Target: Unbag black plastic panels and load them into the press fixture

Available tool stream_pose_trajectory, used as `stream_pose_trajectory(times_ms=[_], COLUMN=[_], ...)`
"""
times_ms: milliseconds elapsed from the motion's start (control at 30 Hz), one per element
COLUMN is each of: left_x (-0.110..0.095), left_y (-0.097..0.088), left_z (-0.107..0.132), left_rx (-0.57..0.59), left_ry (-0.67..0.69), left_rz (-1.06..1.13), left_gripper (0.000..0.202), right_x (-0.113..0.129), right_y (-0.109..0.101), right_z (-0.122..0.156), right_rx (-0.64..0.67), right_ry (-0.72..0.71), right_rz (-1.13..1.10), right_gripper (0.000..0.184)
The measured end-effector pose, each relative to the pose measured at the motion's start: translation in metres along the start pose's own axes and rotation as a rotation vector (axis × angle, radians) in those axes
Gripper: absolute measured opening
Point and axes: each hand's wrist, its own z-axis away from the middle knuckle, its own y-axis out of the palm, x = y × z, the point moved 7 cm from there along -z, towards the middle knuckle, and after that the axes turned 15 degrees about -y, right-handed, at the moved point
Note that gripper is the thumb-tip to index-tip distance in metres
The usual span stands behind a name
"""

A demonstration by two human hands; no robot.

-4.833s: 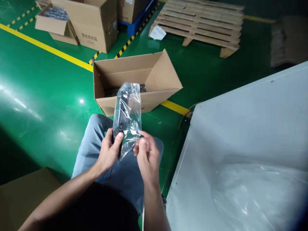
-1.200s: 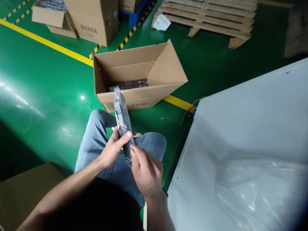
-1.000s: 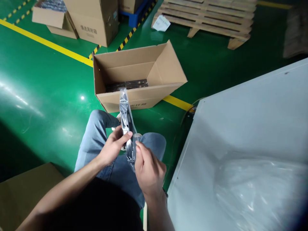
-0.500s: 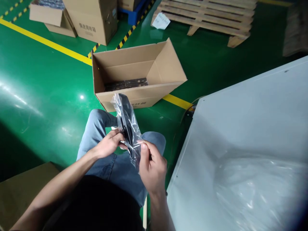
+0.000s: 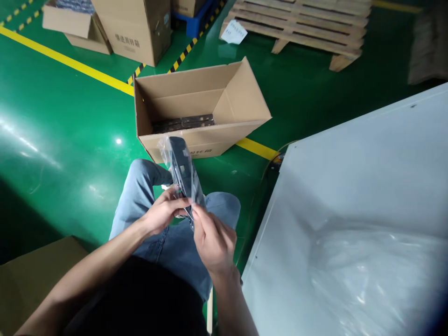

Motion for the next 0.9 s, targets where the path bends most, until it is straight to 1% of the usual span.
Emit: stream_pose_trajectory(times_ms=[67,100,200,267,333,433,533,700,900], left_x=[0.001,-0.001,-0.012,-0.02,-0.025,-0.032,-0.032,-0.03,-0.033], left_y=[0.001,0.002,0.006,0.011,0.017,0.025,0.026,0.016,0.013], left_z=[-0.002,-0.002,0.0,0.003,0.007,0.013,0.015,0.012,0.016], left_rx=[0.0,0.006,0.045,0.077,0.099,0.094,0.088,0.094,0.091], left_ry=[0.016,0.04,0.172,0.242,0.277,0.316,0.315,0.29,0.256], left_rz=[-0.052,-0.101,-0.284,-0.374,-0.421,-0.442,-0.462,-0.552,-0.475], left_gripper=[0.043,0.042,0.038,0.037,0.036,0.038,0.043,0.045,0.032], right_x=[-0.002,-0.004,-0.014,-0.022,-0.028,-0.035,-0.037,-0.036,-0.036], right_y=[0.0,0.0,0.001,0.0,-0.002,-0.003,-0.002,0.0,-0.001], right_z=[0.001,0.002,0.008,0.01,0.01,0.01,0.01,0.014,0.012], right_rx=[-0.009,-0.003,0.029,0.022,-0.003,-0.017,-0.011,-0.021,-0.02], right_ry=[0.021,0.053,0.205,0.307,0.388,0.461,0.494,0.539,0.576], right_rz=[-0.013,-0.028,-0.097,-0.146,-0.181,-0.21,-0.224,-0.238,-0.279], right_gripper=[0.02,0.02,0.021,0.022,0.023,0.024,0.025,0.025,0.024])
